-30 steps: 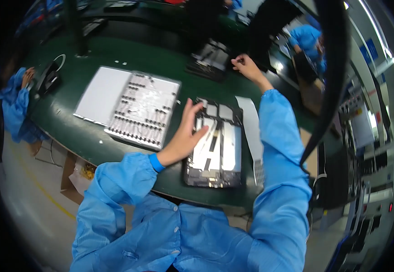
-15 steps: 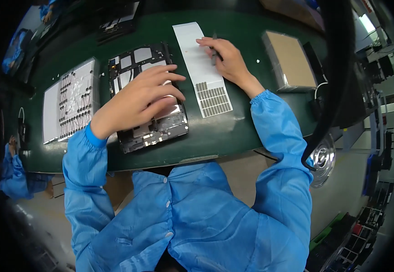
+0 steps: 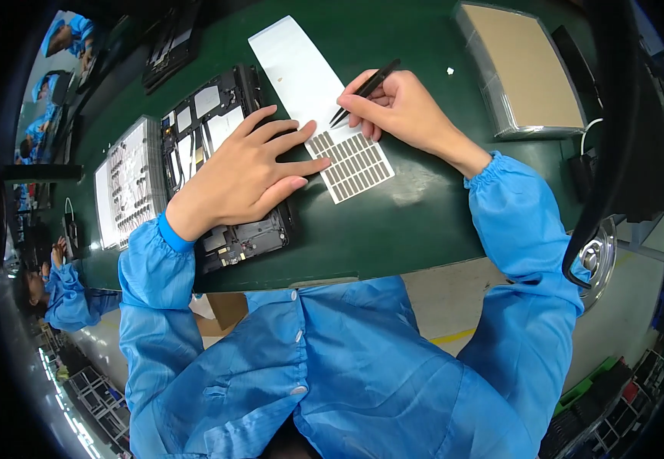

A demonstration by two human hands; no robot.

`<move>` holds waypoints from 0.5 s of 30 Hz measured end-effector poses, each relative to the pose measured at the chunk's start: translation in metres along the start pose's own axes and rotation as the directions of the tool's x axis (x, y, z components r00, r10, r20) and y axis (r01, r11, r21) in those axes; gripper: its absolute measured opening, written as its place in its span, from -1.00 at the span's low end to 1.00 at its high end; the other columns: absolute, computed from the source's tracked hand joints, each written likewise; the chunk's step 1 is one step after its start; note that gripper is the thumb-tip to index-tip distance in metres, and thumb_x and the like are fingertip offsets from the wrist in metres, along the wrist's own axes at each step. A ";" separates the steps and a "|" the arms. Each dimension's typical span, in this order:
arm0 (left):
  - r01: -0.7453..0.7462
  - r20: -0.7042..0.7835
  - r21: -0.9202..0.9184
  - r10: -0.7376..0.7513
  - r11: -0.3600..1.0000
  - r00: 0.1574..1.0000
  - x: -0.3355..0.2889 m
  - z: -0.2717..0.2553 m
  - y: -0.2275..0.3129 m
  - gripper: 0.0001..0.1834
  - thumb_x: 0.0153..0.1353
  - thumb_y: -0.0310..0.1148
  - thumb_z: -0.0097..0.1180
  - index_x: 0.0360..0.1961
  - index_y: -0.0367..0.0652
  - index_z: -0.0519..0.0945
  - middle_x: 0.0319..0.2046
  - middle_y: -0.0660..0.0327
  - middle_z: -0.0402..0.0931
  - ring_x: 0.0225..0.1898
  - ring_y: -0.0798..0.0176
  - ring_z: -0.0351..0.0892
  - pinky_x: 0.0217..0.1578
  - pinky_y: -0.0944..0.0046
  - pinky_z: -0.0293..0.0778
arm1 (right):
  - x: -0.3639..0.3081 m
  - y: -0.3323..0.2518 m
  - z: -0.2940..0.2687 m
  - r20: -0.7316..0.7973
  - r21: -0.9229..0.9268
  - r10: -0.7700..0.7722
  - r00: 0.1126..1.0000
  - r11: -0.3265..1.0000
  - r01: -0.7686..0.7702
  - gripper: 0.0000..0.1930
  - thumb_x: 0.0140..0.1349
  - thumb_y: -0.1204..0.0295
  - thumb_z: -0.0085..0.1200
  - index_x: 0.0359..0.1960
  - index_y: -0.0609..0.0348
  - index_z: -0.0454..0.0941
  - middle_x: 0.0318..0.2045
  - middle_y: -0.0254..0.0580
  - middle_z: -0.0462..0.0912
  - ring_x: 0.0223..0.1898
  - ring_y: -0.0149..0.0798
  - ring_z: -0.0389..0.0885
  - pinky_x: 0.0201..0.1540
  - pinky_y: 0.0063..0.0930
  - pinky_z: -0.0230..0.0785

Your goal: Assembling internal components and cables of a tablet device at a production workbench.

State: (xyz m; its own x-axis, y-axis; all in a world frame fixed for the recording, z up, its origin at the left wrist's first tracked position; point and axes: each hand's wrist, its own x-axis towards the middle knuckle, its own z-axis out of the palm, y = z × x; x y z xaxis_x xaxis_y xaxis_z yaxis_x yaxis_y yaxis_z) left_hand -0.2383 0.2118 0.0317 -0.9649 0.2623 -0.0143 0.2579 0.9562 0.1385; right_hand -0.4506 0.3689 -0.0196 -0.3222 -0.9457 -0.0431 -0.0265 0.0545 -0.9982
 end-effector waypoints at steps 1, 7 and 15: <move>0.002 -0.004 0.001 -0.002 1.000 1.000 0.001 0.000 0.000 -0.59 0.39 -0.15 -0.13 0.18 0.20 0.59 0.26 0.01 0.41 0.23 -0.10 0.38 0.39 -0.14 0.06 | 0.000 -0.001 0.000 0.007 -0.027 0.008 1.000 1.000 -0.008 -0.79 0.38 0.37 0.13 -0.20 0.33 0.58 -0.51 -0.29 0.62 -0.55 -0.54 0.55 -0.52 -0.69 0.38; -0.010 -0.045 0.002 0.010 1.000 0.999 0.001 0.006 -0.001 -0.59 0.39 -0.17 -0.13 0.18 0.21 0.60 0.25 0.01 0.42 0.21 -0.10 0.39 0.37 -0.13 0.10 | 0.001 -0.001 -0.001 0.027 -0.075 0.022 0.999 0.997 -0.020 -0.75 0.36 0.33 0.15 -0.20 0.33 0.60 -0.50 -0.27 0.64 -0.54 -0.53 0.58 -0.54 -0.69 0.37; -0.009 -0.043 -0.043 0.007 0.999 0.999 -0.010 0.004 -0.006 -0.58 0.44 -0.14 -0.20 0.17 0.09 0.60 0.27 0.02 0.41 0.27 -0.09 0.36 0.40 -0.14 0.05 | 0.011 0.005 0.002 -0.060 -0.002 -0.080 0.995 0.997 0.080 -0.76 0.44 0.32 0.04 -0.18 0.30 0.57 -0.50 -0.31 0.61 -0.55 -0.51 0.54 -0.48 -0.65 0.38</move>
State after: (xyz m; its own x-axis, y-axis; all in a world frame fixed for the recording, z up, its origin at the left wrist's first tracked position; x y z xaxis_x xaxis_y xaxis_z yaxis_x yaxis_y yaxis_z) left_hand -0.2299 0.2037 0.0271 -0.9642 0.2634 0.0297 0.2643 0.9473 0.1810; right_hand -0.4528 0.3584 -0.0248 -0.3756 -0.9260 0.0391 -0.0538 -0.0204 -0.9983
